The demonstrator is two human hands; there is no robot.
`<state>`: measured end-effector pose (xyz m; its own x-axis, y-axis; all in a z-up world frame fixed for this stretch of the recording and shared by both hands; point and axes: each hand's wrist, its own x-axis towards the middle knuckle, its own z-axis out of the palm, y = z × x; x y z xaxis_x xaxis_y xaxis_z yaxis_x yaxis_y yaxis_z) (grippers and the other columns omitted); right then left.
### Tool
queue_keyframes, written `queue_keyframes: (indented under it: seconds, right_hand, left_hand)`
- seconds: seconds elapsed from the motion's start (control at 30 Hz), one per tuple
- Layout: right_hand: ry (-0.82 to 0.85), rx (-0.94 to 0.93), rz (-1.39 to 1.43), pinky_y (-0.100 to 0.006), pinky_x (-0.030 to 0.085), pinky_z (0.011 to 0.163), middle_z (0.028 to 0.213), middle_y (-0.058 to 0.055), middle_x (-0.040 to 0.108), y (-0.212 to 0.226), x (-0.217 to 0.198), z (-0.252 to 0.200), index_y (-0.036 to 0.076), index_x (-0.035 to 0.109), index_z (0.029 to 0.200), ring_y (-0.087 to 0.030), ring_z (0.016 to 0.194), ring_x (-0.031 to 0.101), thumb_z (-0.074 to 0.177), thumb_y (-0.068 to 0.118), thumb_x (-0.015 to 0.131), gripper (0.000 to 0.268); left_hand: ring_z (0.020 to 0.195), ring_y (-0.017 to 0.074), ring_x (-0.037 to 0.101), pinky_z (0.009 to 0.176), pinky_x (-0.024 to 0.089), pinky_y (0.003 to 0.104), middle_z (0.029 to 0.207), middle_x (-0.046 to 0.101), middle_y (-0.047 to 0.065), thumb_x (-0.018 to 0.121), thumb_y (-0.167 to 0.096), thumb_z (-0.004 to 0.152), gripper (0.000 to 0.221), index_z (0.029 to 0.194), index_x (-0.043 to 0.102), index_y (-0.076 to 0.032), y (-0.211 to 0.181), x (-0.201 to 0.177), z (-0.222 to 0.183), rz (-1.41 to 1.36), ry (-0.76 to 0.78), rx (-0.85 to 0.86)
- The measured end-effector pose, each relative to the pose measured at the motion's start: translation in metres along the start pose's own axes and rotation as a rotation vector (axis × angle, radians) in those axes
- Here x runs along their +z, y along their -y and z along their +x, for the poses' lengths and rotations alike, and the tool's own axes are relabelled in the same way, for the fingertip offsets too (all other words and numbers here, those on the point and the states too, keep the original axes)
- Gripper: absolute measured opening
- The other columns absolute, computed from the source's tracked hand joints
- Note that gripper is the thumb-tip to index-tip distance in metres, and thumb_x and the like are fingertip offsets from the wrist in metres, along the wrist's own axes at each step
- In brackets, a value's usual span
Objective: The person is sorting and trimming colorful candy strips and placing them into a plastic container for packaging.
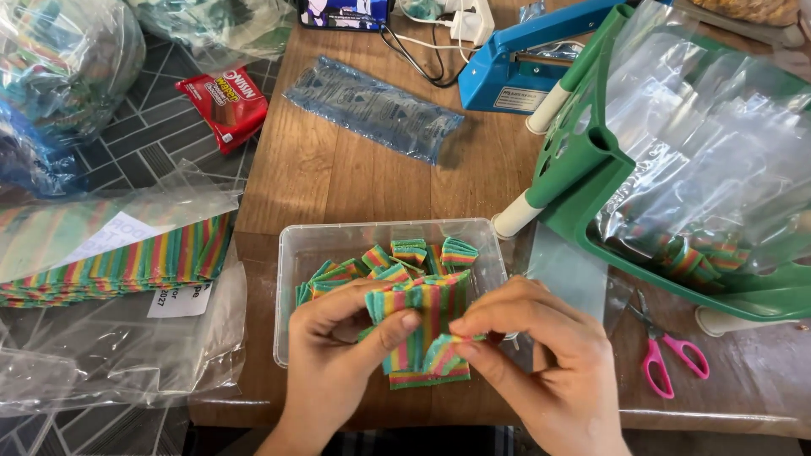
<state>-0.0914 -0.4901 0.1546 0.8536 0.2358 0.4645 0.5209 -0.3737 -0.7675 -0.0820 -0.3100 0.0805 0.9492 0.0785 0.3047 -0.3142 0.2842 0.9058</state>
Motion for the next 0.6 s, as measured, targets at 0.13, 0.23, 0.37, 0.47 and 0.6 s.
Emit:
queue_keyframes:
  seconds: [0.13, 0.23, 0.37, 0.47, 0.6]
  right_hand:
    - [-0.065, 0.015, -0.148, -0.022, 0.052, 0.069, 0.086, -0.002, 0.071, -0.005, 0.009, 0.0, 0.01, 0.075, 0.092, -0.012, 0.076, 0.064, 0.085, 0.007, 0.077, 0.008]
    - [-0.079, -0.024, -0.204, -0.023, 0.052, 0.071, 0.086, -0.003, 0.072, -0.008, 0.01, -0.002, 0.009, 0.075, 0.094, -0.013, 0.076, 0.063, 0.085, 0.008, 0.077, 0.009]
    - [-0.096, -0.096, -0.211, -0.027, 0.052, 0.077, 0.086, -0.003, 0.073, -0.01, 0.013, -0.001, 0.007, 0.072, 0.093, -0.016, 0.079, 0.064, 0.085, 0.006, 0.076, 0.008]
    - [-0.093, -0.151, -0.212, -0.029, 0.046, 0.079, 0.085, 0.0, 0.07, -0.013, 0.014, -0.001, 0.009, 0.071, 0.092, -0.015, 0.076, 0.063, 0.085, 0.008, 0.076, 0.009]
    - [-0.115, -0.137, -0.184, -0.03, 0.045, 0.082, 0.082, -0.001, 0.069, -0.013, 0.017, -0.002, 0.008, 0.069, 0.091, -0.016, 0.075, 0.063, 0.083, 0.008, 0.077, 0.011]
  left_hand:
    - [0.092, 0.0152, 0.07, 0.085, 0.056, 0.027, 0.096, 0.079, 0.006, 0.078, -0.007, 0.088, 0.01, 0.097, 0.08, -0.002, 0.005, 0.005, -0.006, -0.138, 0.019, -0.056]
    - [0.093, 0.0112, 0.072, 0.12, 0.047, 0.043, 0.098, 0.08, 0.004, 0.076, -0.019, 0.091, 0.014, 0.097, 0.078, -0.007, 0.007, 0.004, -0.006, -0.037, 0.033, 0.022]
    - [0.09, 0.017, 0.072, 0.081, 0.056, 0.026, 0.1, 0.078, 0.009, 0.074, -0.016, 0.092, 0.021, 0.107, 0.079, -0.003, -0.004, 0.003, -0.01, 0.006, 0.078, -0.02]
    - [0.094, 0.0188, 0.077, 0.086, 0.061, 0.029, 0.101, 0.081, 0.01, 0.074, -0.018, 0.091, 0.019, 0.104, 0.079, -0.006, -0.007, 0.004, -0.01, 0.076, 0.062, 0.032]
    - [0.091, 0.018, 0.078, 0.086, 0.062, 0.028, 0.099, 0.081, 0.011, 0.074, -0.017, 0.089, 0.016, 0.1, 0.079, -0.005, -0.007, 0.006, -0.012, 0.138, 0.038, 0.096]
